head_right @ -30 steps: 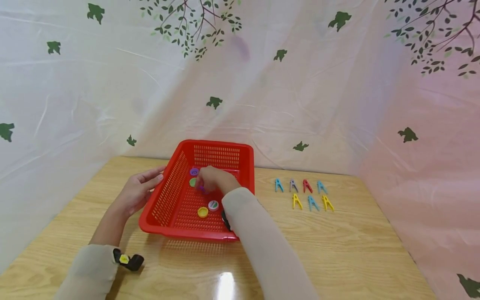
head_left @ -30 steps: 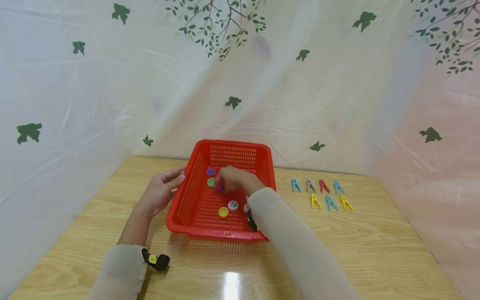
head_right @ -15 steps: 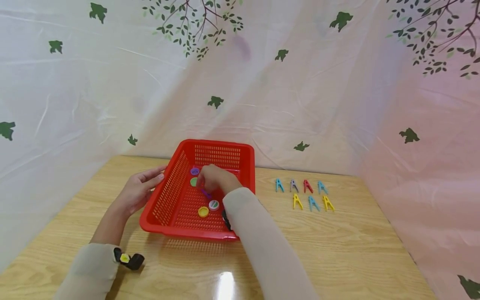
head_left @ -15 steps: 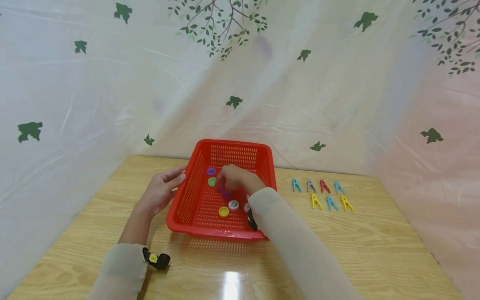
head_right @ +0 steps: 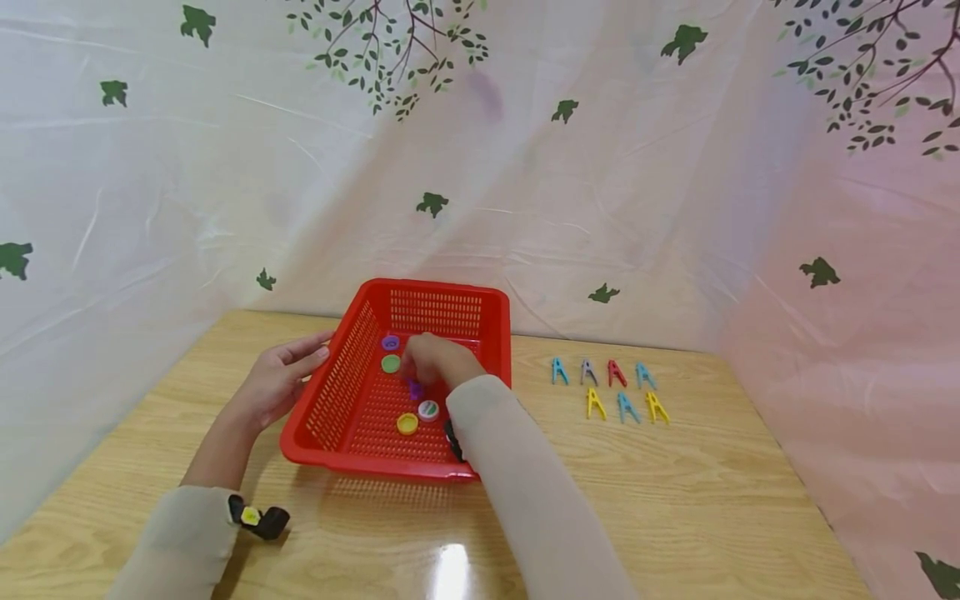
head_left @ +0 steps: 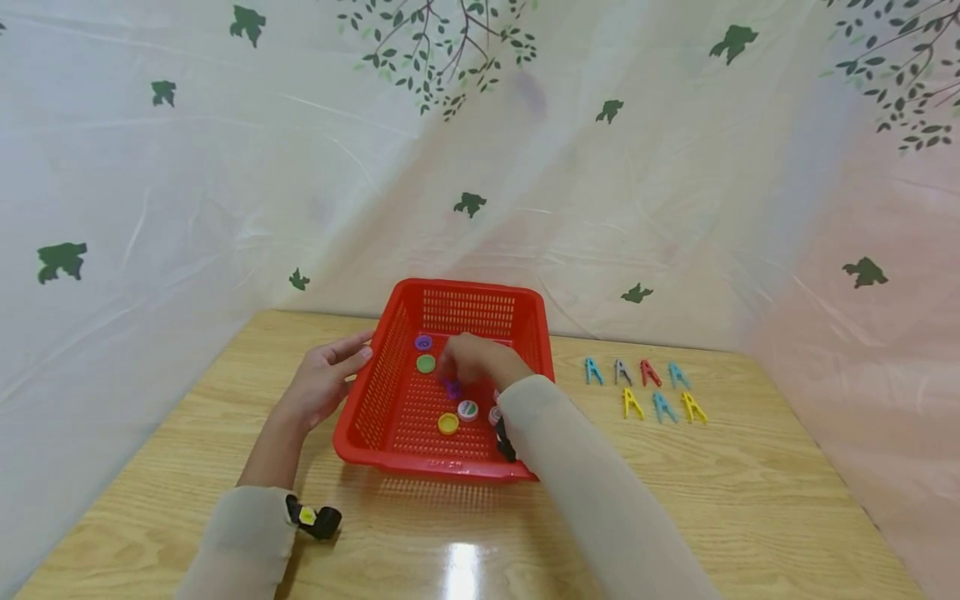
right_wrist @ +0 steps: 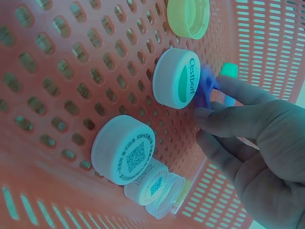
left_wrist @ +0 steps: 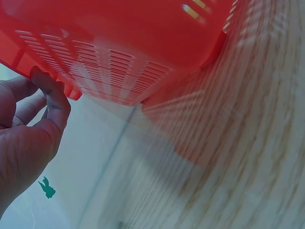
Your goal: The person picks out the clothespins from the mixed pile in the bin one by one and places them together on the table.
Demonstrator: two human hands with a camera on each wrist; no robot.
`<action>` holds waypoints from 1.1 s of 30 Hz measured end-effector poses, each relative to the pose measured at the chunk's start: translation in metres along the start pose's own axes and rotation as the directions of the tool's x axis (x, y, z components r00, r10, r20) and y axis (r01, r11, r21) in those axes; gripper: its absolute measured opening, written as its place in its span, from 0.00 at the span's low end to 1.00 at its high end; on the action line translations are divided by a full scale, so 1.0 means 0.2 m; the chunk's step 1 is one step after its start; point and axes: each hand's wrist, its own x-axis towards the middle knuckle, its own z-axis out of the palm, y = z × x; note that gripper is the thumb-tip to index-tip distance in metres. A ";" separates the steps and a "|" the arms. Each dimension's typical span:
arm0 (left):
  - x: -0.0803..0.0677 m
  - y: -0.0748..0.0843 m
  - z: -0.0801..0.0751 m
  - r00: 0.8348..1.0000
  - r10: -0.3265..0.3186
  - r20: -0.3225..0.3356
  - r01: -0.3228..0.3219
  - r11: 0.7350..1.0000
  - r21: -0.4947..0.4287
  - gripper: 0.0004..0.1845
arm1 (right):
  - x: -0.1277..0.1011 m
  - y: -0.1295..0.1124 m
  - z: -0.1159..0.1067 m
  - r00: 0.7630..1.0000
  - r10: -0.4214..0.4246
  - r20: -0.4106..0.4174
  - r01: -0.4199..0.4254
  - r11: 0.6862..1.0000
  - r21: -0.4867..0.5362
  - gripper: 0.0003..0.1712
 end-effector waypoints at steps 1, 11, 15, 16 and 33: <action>0.00 0.00 0.00 1.000 0.001 0.000 -0.001 1.000 -0.001 0.29 | 0.00 0.00 0.00 1.000 -0.004 -0.001 0.004 1.000 -0.010 0.20; 0.00 0.00 0.00 1.000 -0.006 -0.006 0.006 1.000 0.017 0.29 | 0.01 0.00 0.00 1.000 -0.013 0.011 0.013 0.999 -0.049 0.16; 0.00 0.00 0.00 1.000 -0.009 -0.003 0.009 1.000 0.024 0.29 | 0.02 0.00 0.01 1.000 -0.023 0.017 0.024 0.999 -0.047 0.19; 0.00 0.00 0.00 1.000 -0.009 -0.004 0.009 1.000 0.025 0.29 | 0.02 0.00 0.01 0.999 -0.033 0.022 0.034 0.998 -0.052 0.19; 0.00 0.01 0.01 1.000 -0.004 -0.003 0.004 1.000 0.004 0.29 | 0.03 -0.01 0.01 0.999 -0.046 0.014 0.047 0.991 -0.126 0.12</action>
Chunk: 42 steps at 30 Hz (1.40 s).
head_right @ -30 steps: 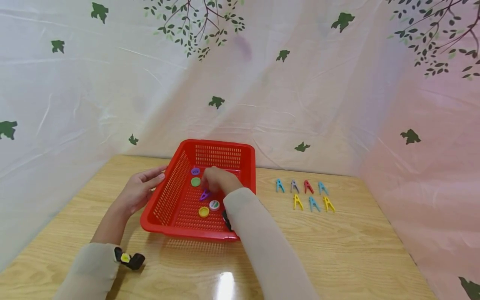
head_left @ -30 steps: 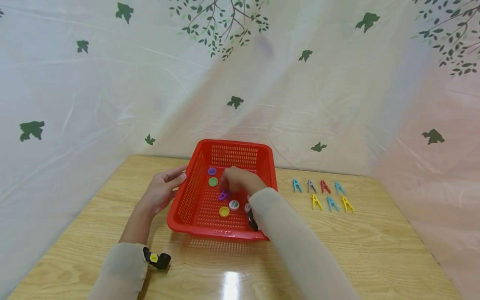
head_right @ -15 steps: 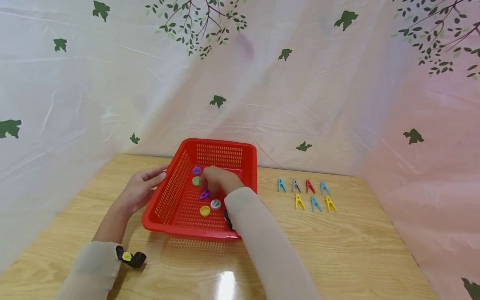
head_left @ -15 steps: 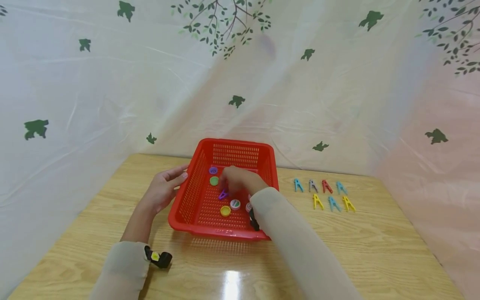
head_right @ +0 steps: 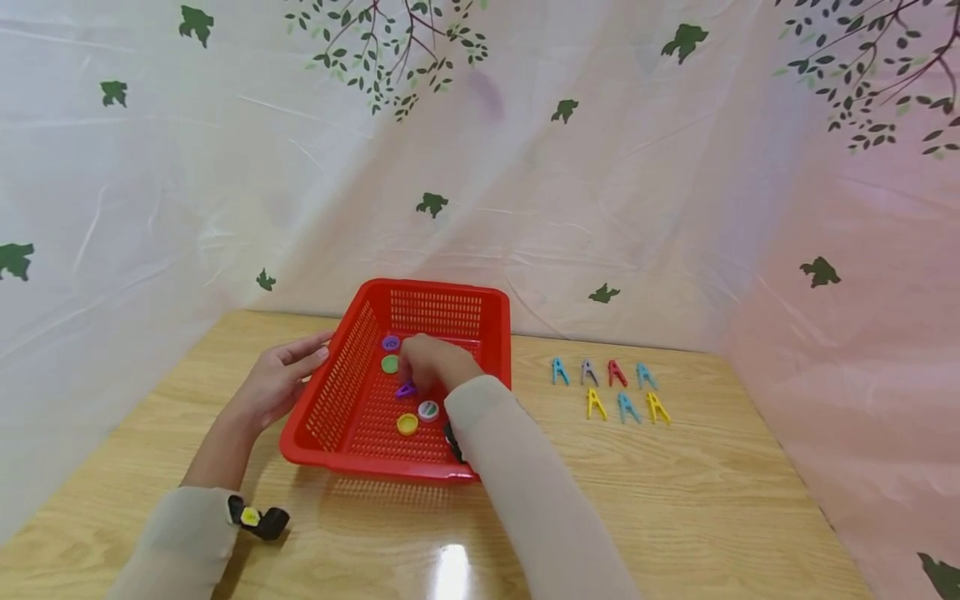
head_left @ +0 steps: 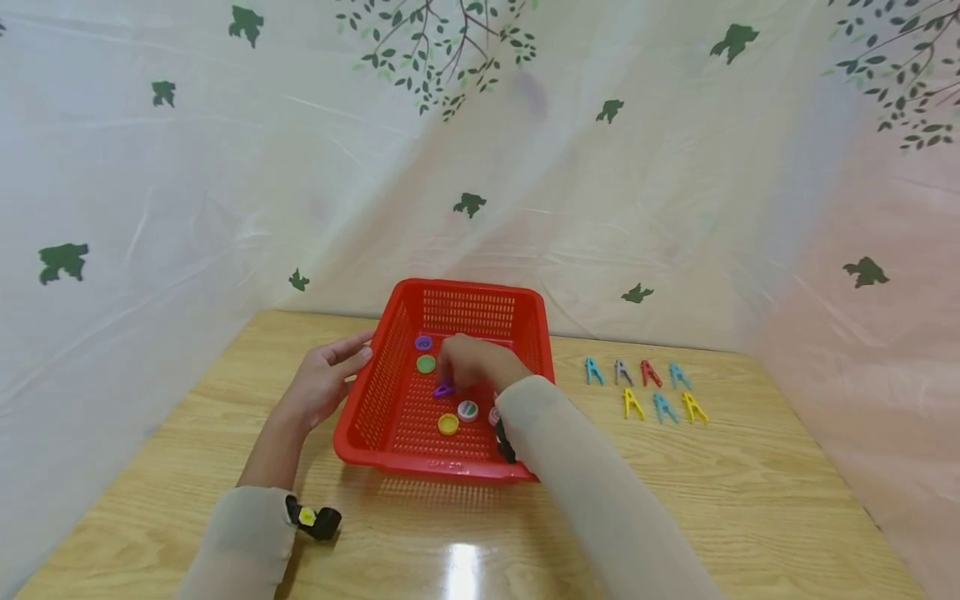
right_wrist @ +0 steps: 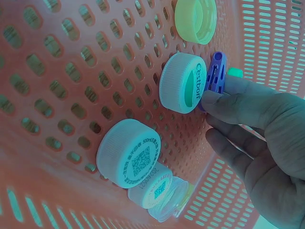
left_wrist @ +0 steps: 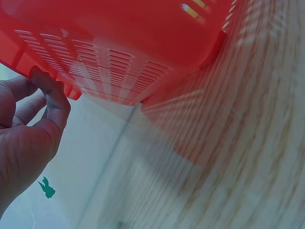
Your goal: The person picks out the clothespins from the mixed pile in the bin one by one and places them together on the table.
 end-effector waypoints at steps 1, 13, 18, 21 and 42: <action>0.00 0.00 0.00 1.000 -0.001 -0.001 0.001 1.000 -0.002 0.29 | 0.00 0.00 0.00 1.000 0.002 -0.001 -0.002 1.000 -0.002 0.12; 0.00 0.00 0.00 1.000 -0.010 -0.002 0.010 1.000 -0.002 0.29 | 0.00 0.00 -0.01 0.998 -0.058 0.001 0.058 0.998 -0.029 0.11; -0.01 0.00 0.01 1.000 -0.010 -0.004 0.010 1.000 -0.002 0.29 | -0.01 0.00 -0.02 0.996 -0.094 -0.008 0.094 0.995 0.013 0.11; -0.01 0.00 0.01 1.000 -0.007 -0.004 0.007 1.000 -0.002 0.29 | -0.01 0.00 -0.03 0.994 -0.107 -0.019 0.107 0.994 0.025 0.12; -0.02 0.00 0.01 1.000 -0.008 -0.004 0.008 1.000 0.003 0.30 | -0.04 -0.05 -0.09 0.969 -0.237 -0.076 0.242 0.967 0.074 0.15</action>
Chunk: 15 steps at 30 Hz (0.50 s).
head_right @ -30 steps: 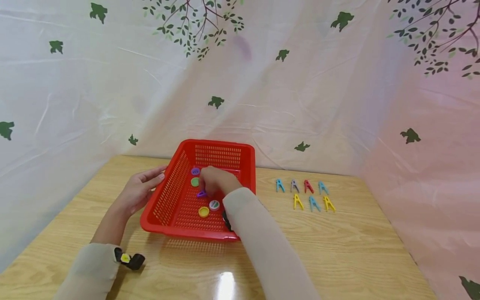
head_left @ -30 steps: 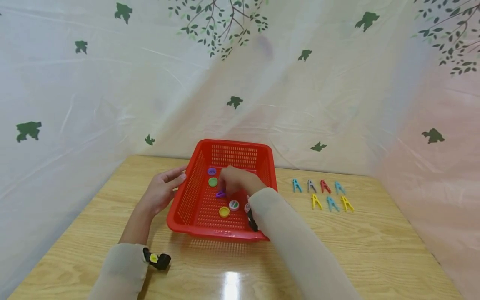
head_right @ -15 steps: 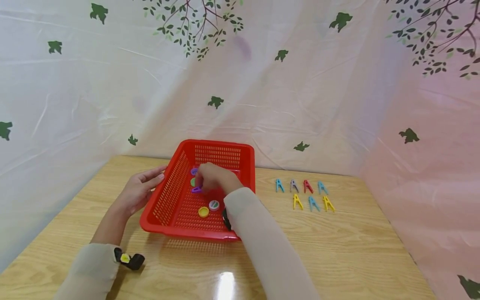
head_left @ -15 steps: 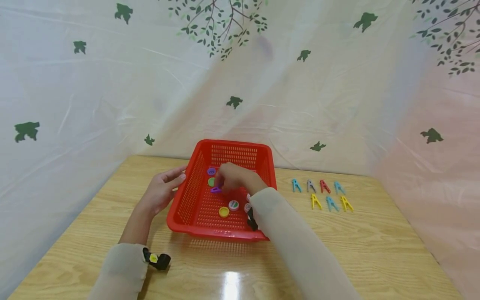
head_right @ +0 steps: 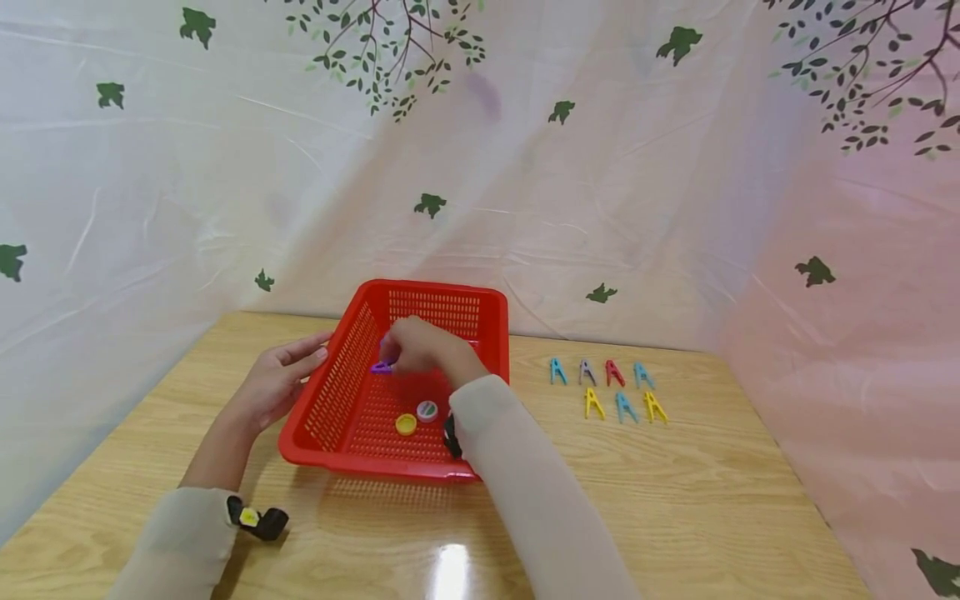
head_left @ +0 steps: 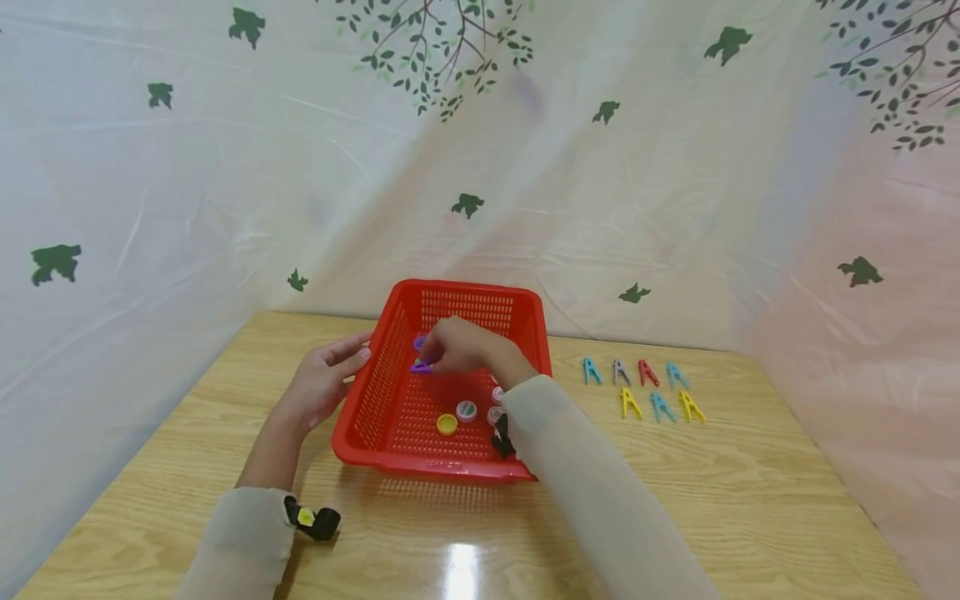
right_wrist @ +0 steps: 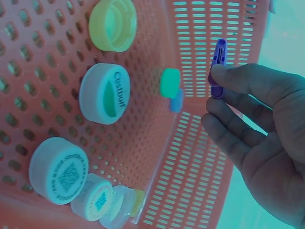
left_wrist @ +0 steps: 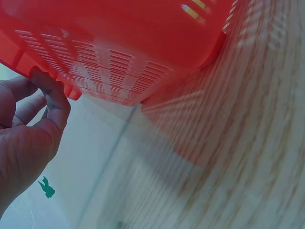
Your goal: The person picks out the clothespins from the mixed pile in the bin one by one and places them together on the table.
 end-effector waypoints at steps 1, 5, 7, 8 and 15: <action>0.00 0.00 0.00 1.000 -0.001 0.000 0.001 1.000 -0.003 0.30 | 0.00 0.00 0.00 1.000 -0.011 -0.005 0.012 1.000 0.004 0.15; 0.00 0.00 0.00 1.000 -0.002 -0.001 0.002 1.000 -0.006 0.29 | 0.00 -0.01 -0.02 0.998 -0.053 -0.025 0.053 0.999 0.014 0.15; 0.00 0.00 -0.01 1.000 -0.002 0.000 0.002 1.000 -0.003 0.29 | -0.01 -0.02 -0.03 0.997 -0.068 -0.031 0.068 0.998 0.011 0.16; 0.00 0.00 -0.01 1.000 -0.002 0.002 0.002 1.000 0.000 0.30 | -0.01 -0.02 -0.03 0.997 -0.072 -0.035 0.072 0.997 0.008 0.16; 0.00 0.00 0.00 1.000 0.000 0.011 0.000 1.000 0.003 0.29 | -0.04 -0.04 -0.06 0.989 -0.112 -0.095 0.110 0.994 -0.023 0.18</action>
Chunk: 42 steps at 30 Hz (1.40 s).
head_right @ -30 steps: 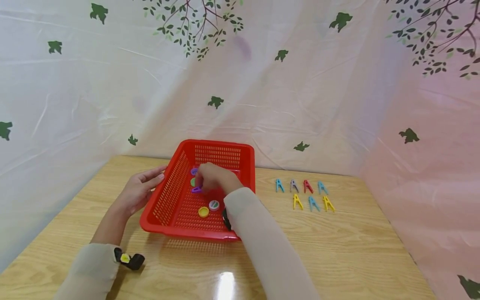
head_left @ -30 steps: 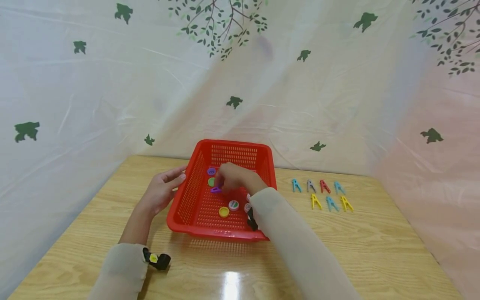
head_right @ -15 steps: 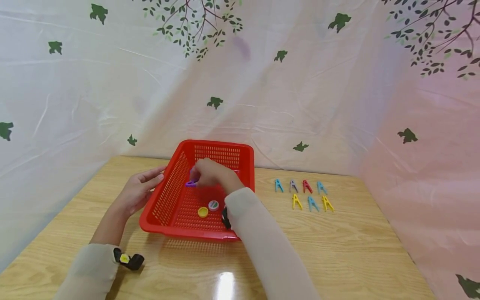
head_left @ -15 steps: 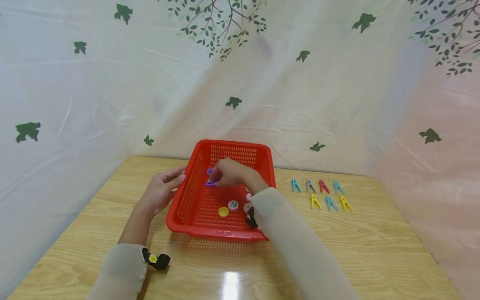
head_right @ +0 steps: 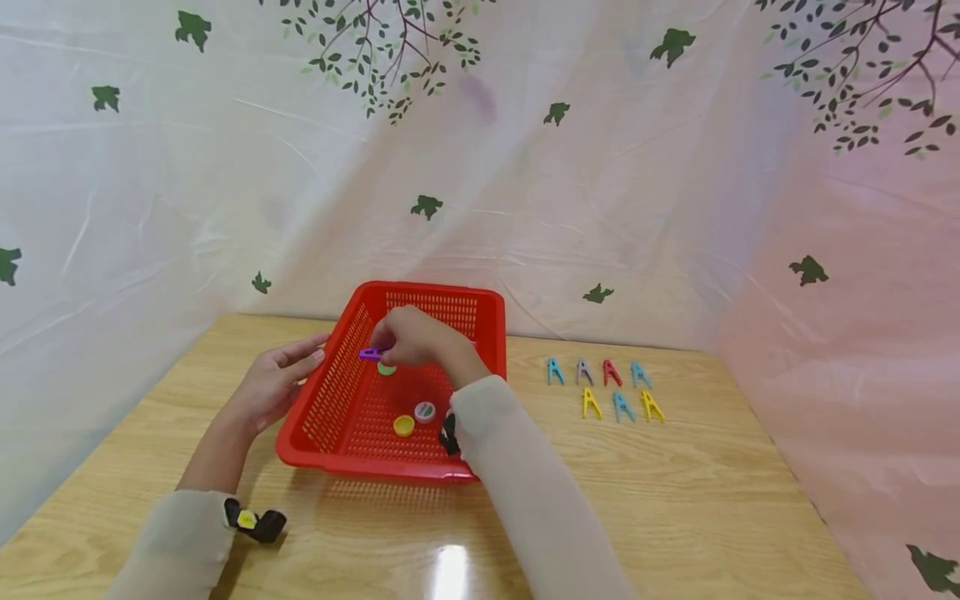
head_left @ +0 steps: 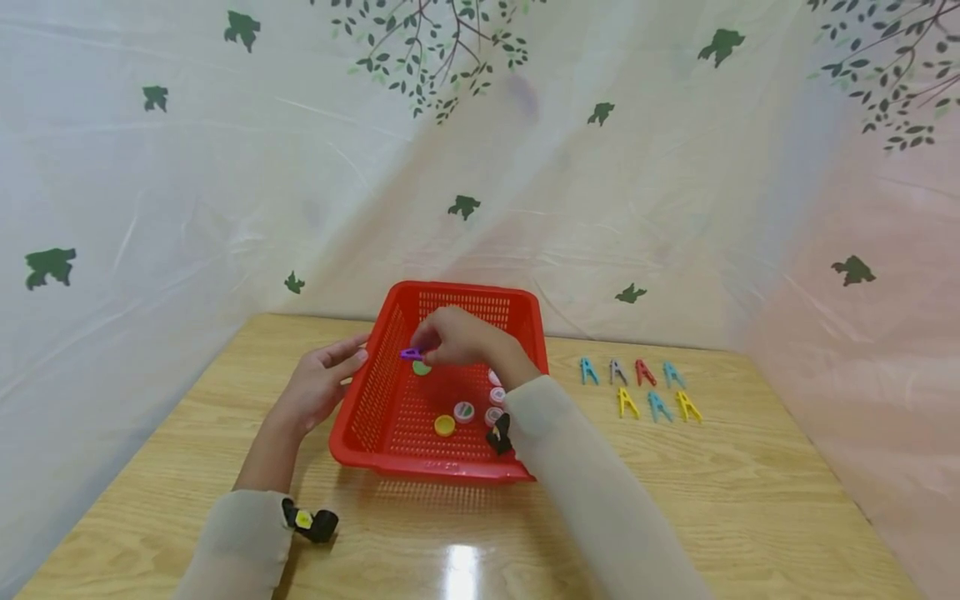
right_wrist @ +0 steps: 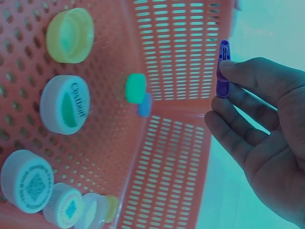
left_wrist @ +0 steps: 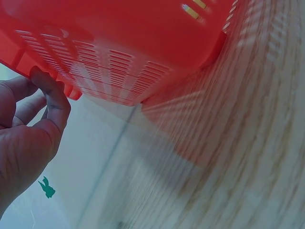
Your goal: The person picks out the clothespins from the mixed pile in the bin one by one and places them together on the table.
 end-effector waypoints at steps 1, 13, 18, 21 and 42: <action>0.00 0.00 0.00 1.000 0.001 0.001 -0.001 1.000 0.001 0.29 | 0.00 -0.01 0.00 1.000 -0.006 -0.008 0.006 1.000 0.000 0.18; 0.00 -0.01 0.00 1.000 0.008 0.002 -0.008 1.000 0.005 0.29 | -0.04 -0.07 -0.06 0.992 -0.059 -0.109 0.057 0.998 -0.021 0.20; -0.01 -0.01 0.00 1.000 0.003 0.005 -0.003 1.000 -0.002 0.30 | -0.06 -0.10 -0.09 0.986 -0.081 -0.147 0.076 0.996 -0.035 0.19; -0.01 -0.01 0.00 1.000 0.001 0.006 -0.001 1.000 -0.004 0.30 | -0.07 -0.12 -0.11 0.983 -0.090 -0.161 0.084 0.996 -0.044 0.20; 0.00 0.00 0.00 1.000 0.012 -0.009 -0.012 1.000 0.023 0.29 | -0.25 -0.14 -0.32 0.971 -0.014 -0.239 -0.023 0.988 -0.154 0.25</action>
